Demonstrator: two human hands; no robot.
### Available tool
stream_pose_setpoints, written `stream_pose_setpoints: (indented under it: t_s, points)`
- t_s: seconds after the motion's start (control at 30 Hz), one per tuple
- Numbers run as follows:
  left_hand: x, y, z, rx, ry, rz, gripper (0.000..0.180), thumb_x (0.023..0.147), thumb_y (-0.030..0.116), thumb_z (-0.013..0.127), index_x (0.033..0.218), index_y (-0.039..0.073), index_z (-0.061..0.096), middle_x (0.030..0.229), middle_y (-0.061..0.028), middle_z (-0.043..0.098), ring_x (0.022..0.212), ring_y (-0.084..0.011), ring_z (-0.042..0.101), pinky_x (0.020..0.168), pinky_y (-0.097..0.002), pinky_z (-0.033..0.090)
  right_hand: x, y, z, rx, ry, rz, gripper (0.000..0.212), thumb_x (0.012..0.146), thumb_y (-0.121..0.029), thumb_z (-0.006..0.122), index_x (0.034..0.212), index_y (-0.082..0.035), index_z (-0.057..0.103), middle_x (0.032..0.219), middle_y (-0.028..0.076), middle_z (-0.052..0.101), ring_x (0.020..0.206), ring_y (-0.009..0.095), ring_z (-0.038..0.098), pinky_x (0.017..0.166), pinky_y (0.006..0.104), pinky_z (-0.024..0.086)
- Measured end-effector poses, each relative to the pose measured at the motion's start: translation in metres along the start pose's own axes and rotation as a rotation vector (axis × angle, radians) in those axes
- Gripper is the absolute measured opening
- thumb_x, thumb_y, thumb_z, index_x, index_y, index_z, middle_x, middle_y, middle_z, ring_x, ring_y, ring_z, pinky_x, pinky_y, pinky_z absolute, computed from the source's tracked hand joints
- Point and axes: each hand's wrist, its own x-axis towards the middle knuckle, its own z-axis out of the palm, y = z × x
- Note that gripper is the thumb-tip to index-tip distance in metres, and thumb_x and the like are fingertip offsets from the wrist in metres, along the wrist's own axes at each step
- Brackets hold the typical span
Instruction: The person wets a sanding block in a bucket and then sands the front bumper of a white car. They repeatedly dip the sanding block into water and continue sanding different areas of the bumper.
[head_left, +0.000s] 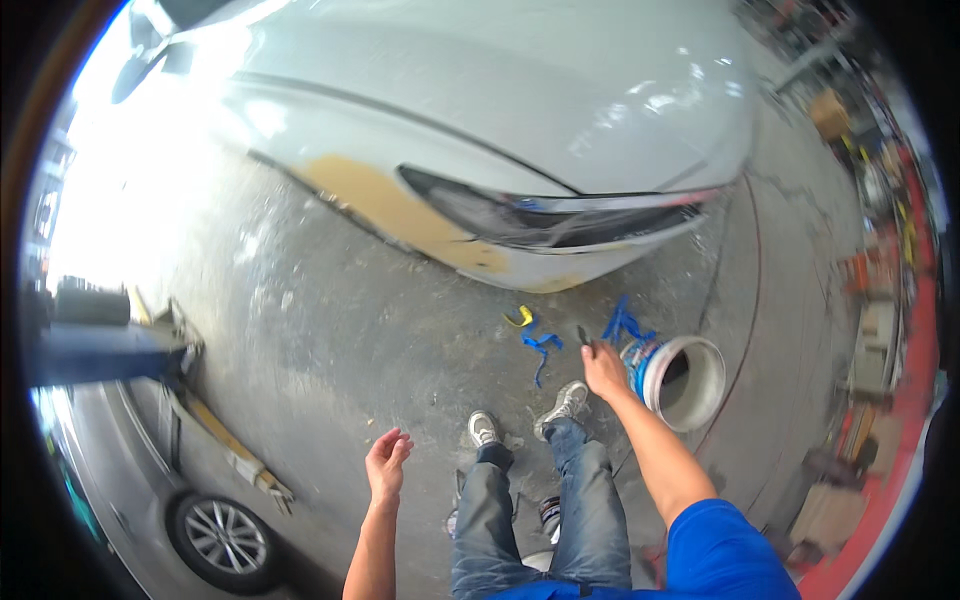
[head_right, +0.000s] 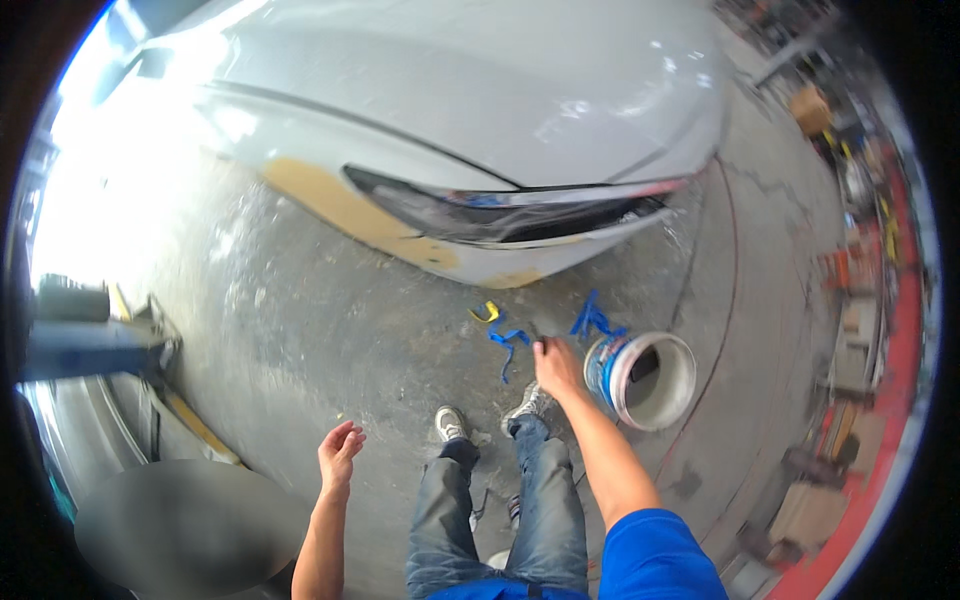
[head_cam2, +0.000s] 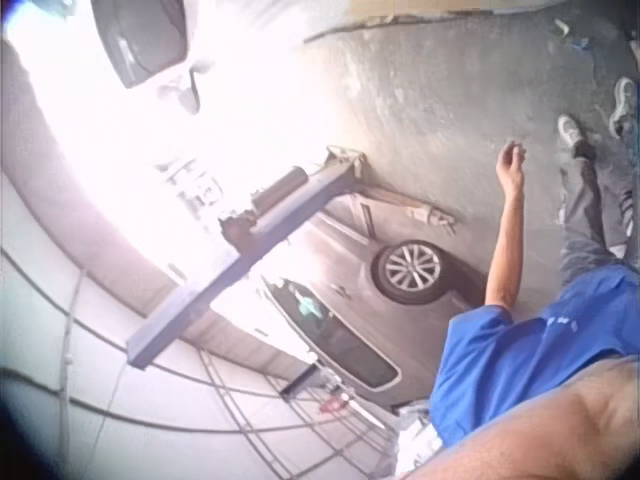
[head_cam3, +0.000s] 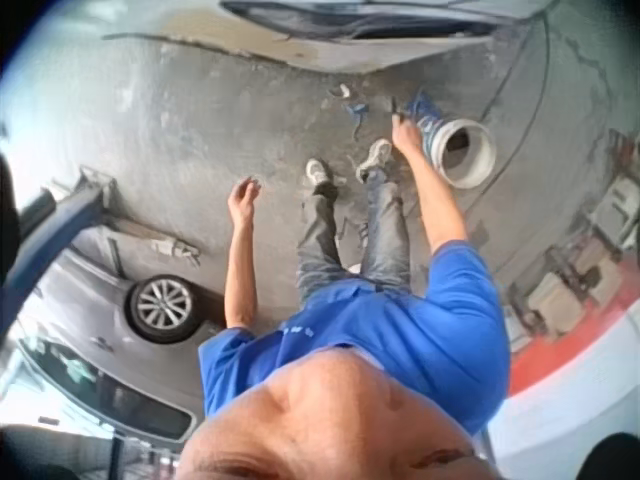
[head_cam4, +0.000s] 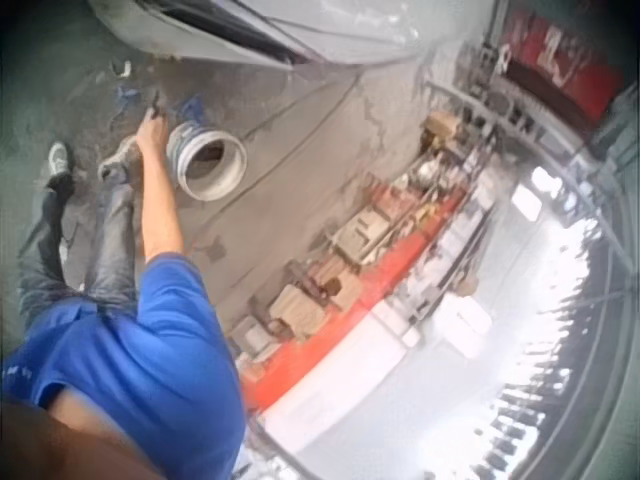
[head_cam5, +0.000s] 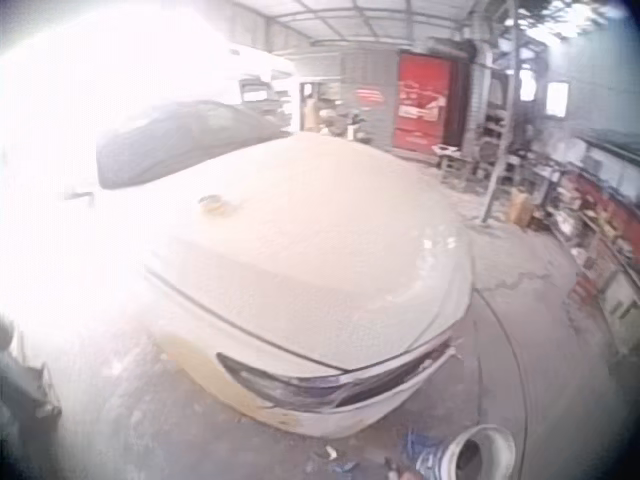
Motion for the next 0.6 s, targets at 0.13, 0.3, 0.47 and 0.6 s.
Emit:
stream_pose_setpoints:
  t_s: [0.13,0.3,0.47,0.6]
  points:
    - [-0.013,0.061,0.006,0.125,-0.015,0.106,0.027,0.101,0.024,0.064,0.101,-0.002,0.067,0.086,-0.0086,0.071,0.076,-0.0159,0.068,0.073,-0.0282,0.056,-0.068,0.093,-0.048,0.222,0.232,0.399,0.048,0.100,-0.038,0.051,0.102,0.006,0.069,0.103,0.031,0.068,0.102,0.050,0.064,0.090,0.0533,0.049]
    - [-0.006,0.115,0.048,0.249,-0.119,0.210,0.040,0.102,0.033,0.062,0.080,0.000,0.063,0.076,-0.0077,0.068,0.068,-0.0143,0.066,0.066,-0.0280,0.056,-0.120,0.226,-0.033,0.775,0.488,0.831,0.051,0.097,-0.041,0.060,0.093,0.010,0.065,0.073,0.018,0.067,0.058,0.029,0.068,0.047,0.0399,0.055]
    - [-0.024,0.129,0.186,0.495,-0.353,0.229,0.039,0.099,0.032,0.066,0.100,-0.006,0.073,0.086,-0.0106,0.074,0.079,-0.0172,0.070,0.076,-0.0298,0.056,-0.148,0.175,-0.071,1.276,0.080,0.608,0.030,0.094,-0.034,0.069,0.108,-0.007,0.066,0.090,0.002,0.065,0.073,0.013,0.063,0.054,0.0281,0.053]
    - [-0.086,0.083,0.342,0.657,-0.603,0.377,0.029,0.096,0.026,0.069,0.104,-0.002,0.074,0.088,-0.0089,0.075,0.082,-0.0173,0.069,0.079,-0.0334,0.056,-0.145,0.163,-0.065,1.698,-0.310,0.313,0.035,0.092,-0.031,0.074,0.119,-0.009,0.068,0.110,0.000,0.070,0.096,0.012,0.066,0.074,0.0269,0.056]
